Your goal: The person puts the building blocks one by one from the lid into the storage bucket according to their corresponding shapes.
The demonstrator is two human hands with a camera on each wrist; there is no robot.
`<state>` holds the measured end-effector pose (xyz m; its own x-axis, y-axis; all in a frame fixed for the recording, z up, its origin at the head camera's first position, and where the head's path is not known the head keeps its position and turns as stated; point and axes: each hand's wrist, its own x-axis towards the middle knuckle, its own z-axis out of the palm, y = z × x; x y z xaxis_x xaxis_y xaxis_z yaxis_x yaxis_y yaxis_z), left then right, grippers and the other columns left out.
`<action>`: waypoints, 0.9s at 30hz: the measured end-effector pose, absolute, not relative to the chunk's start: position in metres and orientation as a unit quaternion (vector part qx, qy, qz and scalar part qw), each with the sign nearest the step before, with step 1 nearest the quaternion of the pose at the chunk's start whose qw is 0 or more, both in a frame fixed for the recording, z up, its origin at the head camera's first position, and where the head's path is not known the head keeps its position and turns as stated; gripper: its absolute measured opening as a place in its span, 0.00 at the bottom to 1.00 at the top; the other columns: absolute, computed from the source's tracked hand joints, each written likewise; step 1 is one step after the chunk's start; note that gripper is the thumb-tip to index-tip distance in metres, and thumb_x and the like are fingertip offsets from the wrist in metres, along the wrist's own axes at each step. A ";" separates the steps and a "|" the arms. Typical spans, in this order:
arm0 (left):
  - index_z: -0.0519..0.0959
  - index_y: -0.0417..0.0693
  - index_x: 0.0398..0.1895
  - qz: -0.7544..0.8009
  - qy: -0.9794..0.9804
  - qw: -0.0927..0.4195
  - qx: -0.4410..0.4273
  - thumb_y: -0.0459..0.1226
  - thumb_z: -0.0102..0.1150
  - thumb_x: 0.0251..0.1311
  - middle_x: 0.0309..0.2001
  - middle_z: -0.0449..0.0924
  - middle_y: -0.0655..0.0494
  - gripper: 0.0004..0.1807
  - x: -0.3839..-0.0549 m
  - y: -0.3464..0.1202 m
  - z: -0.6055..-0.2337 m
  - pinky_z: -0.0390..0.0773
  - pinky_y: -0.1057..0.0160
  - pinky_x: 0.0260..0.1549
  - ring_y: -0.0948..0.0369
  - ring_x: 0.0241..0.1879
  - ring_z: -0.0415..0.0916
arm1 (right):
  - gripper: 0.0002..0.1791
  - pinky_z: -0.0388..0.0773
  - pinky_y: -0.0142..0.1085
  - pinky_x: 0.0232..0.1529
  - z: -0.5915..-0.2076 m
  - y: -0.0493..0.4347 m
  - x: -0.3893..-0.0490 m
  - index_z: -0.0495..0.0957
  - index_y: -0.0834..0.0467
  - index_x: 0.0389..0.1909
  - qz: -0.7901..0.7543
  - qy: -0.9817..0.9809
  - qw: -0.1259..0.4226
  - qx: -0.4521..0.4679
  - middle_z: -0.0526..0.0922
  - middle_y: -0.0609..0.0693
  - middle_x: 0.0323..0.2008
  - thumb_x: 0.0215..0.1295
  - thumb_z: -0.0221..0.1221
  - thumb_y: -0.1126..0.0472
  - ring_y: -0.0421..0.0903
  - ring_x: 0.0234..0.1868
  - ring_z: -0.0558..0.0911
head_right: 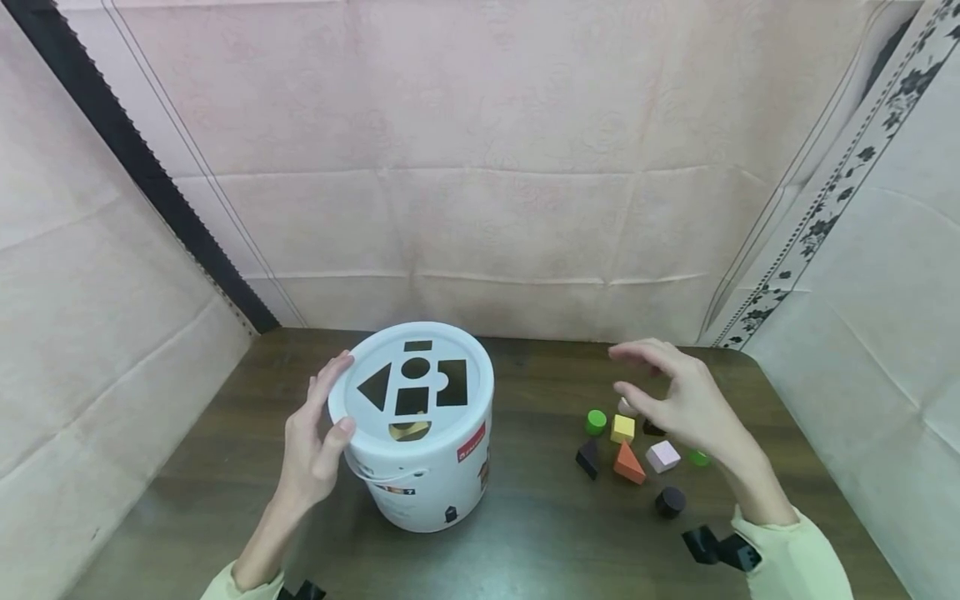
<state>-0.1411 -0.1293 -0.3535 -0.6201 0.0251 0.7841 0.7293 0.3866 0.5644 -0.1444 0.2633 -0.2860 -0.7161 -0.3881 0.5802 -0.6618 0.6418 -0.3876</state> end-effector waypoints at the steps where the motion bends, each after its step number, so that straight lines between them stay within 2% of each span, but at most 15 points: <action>1: 0.67 0.32 0.56 -0.494 -0.753 0.356 -0.250 0.52 0.47 0.59 0.56 0.67 0.36 0.33 -0.141 -0.129 -0.353 0.42 0.37 0.55 0.40 0.58 0.59 | 0.25 0.64 0.23 0.40 -0.285 0.265 -0.141 0.76 0.60 0.45 0.298 -0.879 0.231 0.291 0.78 0.50 0.42 0.42 0.65 0.77 0.35 0.38 0.73; 4: 0.68 0.32 0.56 -0.494 -0.753 0.357 -0.249 0.52 0.47 0.59 0.56 0.67 0.36 0.33 -0.139 -0.128 -0.351 0.43 0.37 0.55 0.39 0.57 0.59 | 0.25 0.63 0.22 0.39 -0.291 0.276 -0.137 0.76 0.62 0.44 0.300 -0.884 0.239 0.268 0.78 0.51 0.40 0.41 0.65 0.79 0.33 0.39 0.72; 12: 0.67 0.35 0.58 -0.482 -0.757 0.362 -0.251 0.58 0.45 0.57 0.58 0.67 0.41 0.38 -0.152 -0.135 -0.371 0.42 0.36 0.54 0.42 0.60 0.57 | 0.26 0.64 0.22 0.39 -0.343 0.329 -0.143 0.76 0.58 0.48 0.344 -0.888 0.228 0.203 0.79 0.49 0.42 0.44 0.65 0.76 0.33 0.41 0.74; 17: 0.67 0.37 0.59 -0.481 -0.758 0.364 -0.249 0.59 0.45 0.57 0.58 0.67 0.42 0.38 -0.156 -0.137 -0.377 0.42 0.37 0.55 0.43 0.60 0.57 | 0.22 0.68 0.24 0.32 -0.360 0.347 -0.135 0.76 0.59 0.47 0.371 -0.891 0.213 0.149 0.80 0.44 0.38 0.48 0.65 0.72 0.36 0.35 0.76; 27: 0.68 0.33 0.57 -0.486 -0.753 0.364 -0.255 0.56 0.45 0.58 0.56 0.67 0.37 0.36 -0.142 -0.130 -0.355 0.43 0.37 0.55 0.39 0.58 0.58 | 0.20 0.69 0.24 0.27 -0.394 0.381 -0.131 0.75 0.65 0.46 0.397 -0.882 0.221 0.120 0.81 0.43 0.37 0.48 0.64 0.74 0.37 0.31 0.77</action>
